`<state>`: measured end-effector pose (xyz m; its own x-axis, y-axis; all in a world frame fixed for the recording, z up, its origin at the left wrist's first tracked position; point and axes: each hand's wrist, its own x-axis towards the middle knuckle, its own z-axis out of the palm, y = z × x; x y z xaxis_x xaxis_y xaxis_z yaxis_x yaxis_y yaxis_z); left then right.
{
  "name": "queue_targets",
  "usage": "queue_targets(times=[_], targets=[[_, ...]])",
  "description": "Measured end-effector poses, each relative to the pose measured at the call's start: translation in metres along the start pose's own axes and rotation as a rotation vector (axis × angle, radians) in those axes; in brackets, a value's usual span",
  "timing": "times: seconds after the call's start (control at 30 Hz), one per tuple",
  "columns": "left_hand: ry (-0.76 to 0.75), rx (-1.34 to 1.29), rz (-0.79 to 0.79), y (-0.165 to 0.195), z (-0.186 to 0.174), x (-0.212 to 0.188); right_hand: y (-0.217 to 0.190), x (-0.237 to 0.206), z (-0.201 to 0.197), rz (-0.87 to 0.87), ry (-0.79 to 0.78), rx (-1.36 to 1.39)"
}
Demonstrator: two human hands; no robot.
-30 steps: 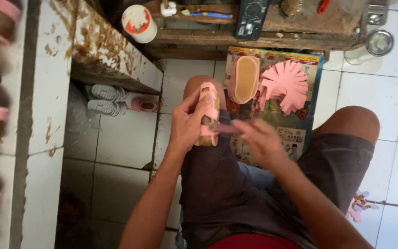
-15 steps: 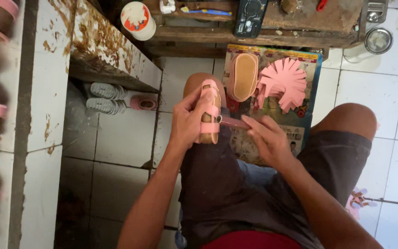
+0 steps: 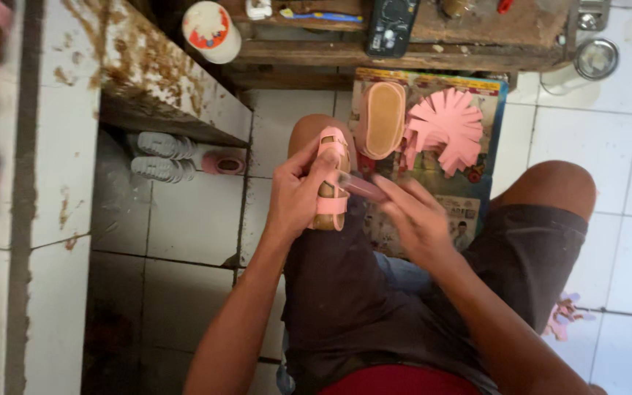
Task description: The person sits on the floor assembling a pink foam sandal on a wooden shoe last. They pull the cut strap pieces over the last, press and shape them by hand, tap the edges with a hammer, heat a sole piece over a small burner, and press the sole onto the lasted upper.
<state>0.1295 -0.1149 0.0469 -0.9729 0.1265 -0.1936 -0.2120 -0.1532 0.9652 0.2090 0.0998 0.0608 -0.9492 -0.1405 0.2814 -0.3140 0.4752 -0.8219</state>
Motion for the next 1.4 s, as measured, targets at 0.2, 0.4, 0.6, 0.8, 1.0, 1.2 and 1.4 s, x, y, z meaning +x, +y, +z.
queue_targets(times=[0.2,0.4,0.6,0.8,1.0,1.2,1.4], targets=[[-0.047,-0.027,-0.024,0.008,0.000,-0.002,0.001,0.015,0.021,-0.084,0.008,0.000],[-0.011,-0.141,-0.167,0.011,-0.001,-0.005,0.006,0.006,0.008,0.002,0.057,0.018],[-0.030,-0.094,-0.023,0.003,0.000,-0.002,0.005,0.016,0.022,-0.243,0.048,-0.053],[0.000,-0.099,-0.077,-0.002,0.000,-0.003,-0.003,0.021,0.004,-0.012,0.070,0.008],[-0.011,-0.057,-0.039,0.005,-0.002,-0.004,-0.002,0.020,0.025,-0.108,0.054,-0.007],[-0.020,-0.241,-0.157,0.006,-0.003,-0.006,0.002,0.012,0.011,0.127,0.042,0.050],[-0.010,-0.135,-0.006,-0.002,-0.005,-0.003,-0.009,0.015,0.036,-0.013,0.062,0.051]])
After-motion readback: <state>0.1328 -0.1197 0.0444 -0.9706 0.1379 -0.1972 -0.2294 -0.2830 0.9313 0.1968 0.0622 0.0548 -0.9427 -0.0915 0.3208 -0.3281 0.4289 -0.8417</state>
